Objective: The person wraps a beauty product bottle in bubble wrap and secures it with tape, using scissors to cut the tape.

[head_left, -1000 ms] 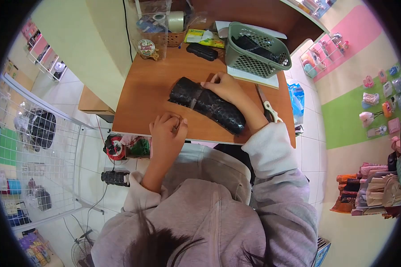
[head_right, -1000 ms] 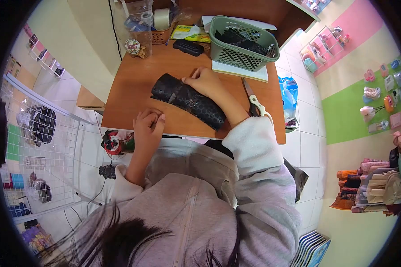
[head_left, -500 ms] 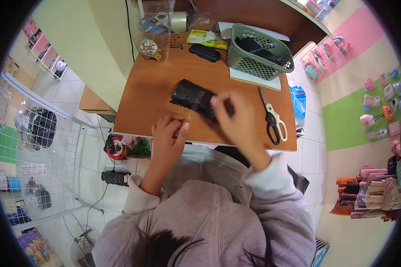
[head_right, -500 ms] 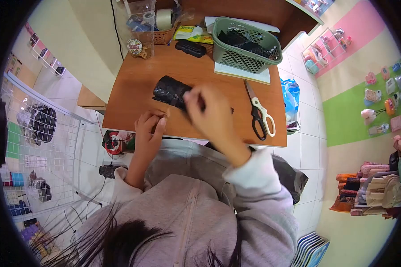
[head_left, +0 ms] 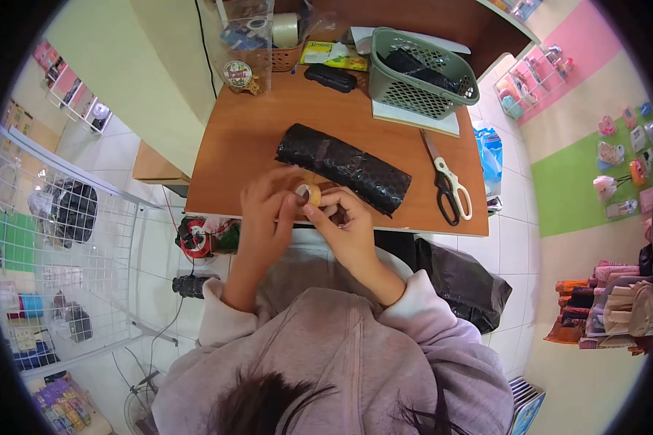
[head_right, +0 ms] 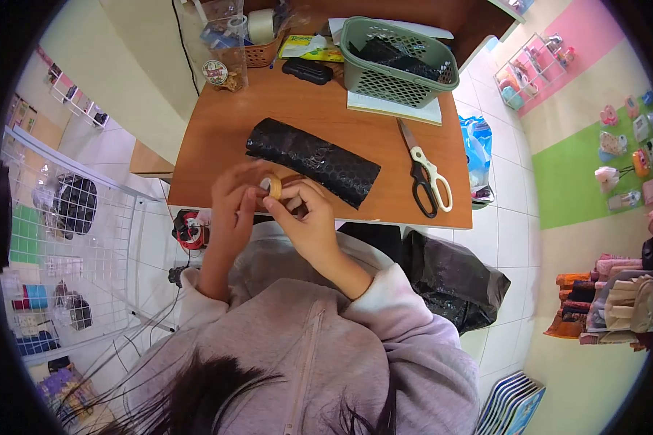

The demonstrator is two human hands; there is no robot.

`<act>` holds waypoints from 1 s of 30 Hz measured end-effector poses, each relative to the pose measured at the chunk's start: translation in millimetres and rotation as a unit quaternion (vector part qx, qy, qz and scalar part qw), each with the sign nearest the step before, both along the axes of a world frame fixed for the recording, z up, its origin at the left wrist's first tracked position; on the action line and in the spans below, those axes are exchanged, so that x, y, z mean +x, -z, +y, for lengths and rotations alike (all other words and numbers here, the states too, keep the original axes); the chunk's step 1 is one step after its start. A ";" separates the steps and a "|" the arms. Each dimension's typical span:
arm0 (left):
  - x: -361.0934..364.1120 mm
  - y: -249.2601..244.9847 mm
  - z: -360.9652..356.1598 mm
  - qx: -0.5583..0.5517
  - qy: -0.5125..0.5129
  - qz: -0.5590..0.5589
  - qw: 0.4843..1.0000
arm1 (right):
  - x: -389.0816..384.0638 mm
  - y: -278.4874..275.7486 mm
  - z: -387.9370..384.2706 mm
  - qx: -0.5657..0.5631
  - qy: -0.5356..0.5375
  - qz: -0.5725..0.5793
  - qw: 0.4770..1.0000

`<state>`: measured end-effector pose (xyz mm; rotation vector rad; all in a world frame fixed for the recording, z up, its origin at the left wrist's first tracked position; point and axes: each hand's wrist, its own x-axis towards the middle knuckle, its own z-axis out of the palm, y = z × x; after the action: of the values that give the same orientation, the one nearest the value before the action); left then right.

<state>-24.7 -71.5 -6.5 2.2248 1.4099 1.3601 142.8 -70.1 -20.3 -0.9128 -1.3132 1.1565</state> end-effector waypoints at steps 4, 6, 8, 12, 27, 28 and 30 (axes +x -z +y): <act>-17.3 -11.0 25.4 0.017 -0.060 0.073 0.995 | 5.2 -4.5 -2.8 -0.082 -0.018 0.024 0.996; -24.6 -18.0 43.4 0.012 -0.055 0.140 0.989 | 6.8 -5.8 -0.7 -0.099 -0.027 0.030 0.994; -25.2 -29.9 58.0 0.024 0.040 0.190 0.981 | 6.6 -3.8 -0.5 -0.096 -0.033 0.034 0.994; -25.2 -32.5 80.6 0.044 0.148 0.241 0.958 | 4.7 -4.9 -1.7 -0.097 -0.051 0.098 0.989; -17.5 -24.1 76.4 0.066 0.153 0.179 0.970 | 41.2 -28.0 1.4 -0.107 -0.075 0.126 0.983; -11.8 -26.2 69.2 0.051 0.139 0.162 0.975 | 46.7 -36.0 0.0 -0.107 -0.072 0.127 0.984; 0.3 -29.6 54.9 0.023 0.112 0.130 0.985 | 56.5 -55.6 -3.0 -0.105 -0.065 0.129 0.984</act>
<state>-24.4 -16.6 23.1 2.5775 1.1616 1.0710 199.2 -73.1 35.3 -0.8031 -1.0654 1.4837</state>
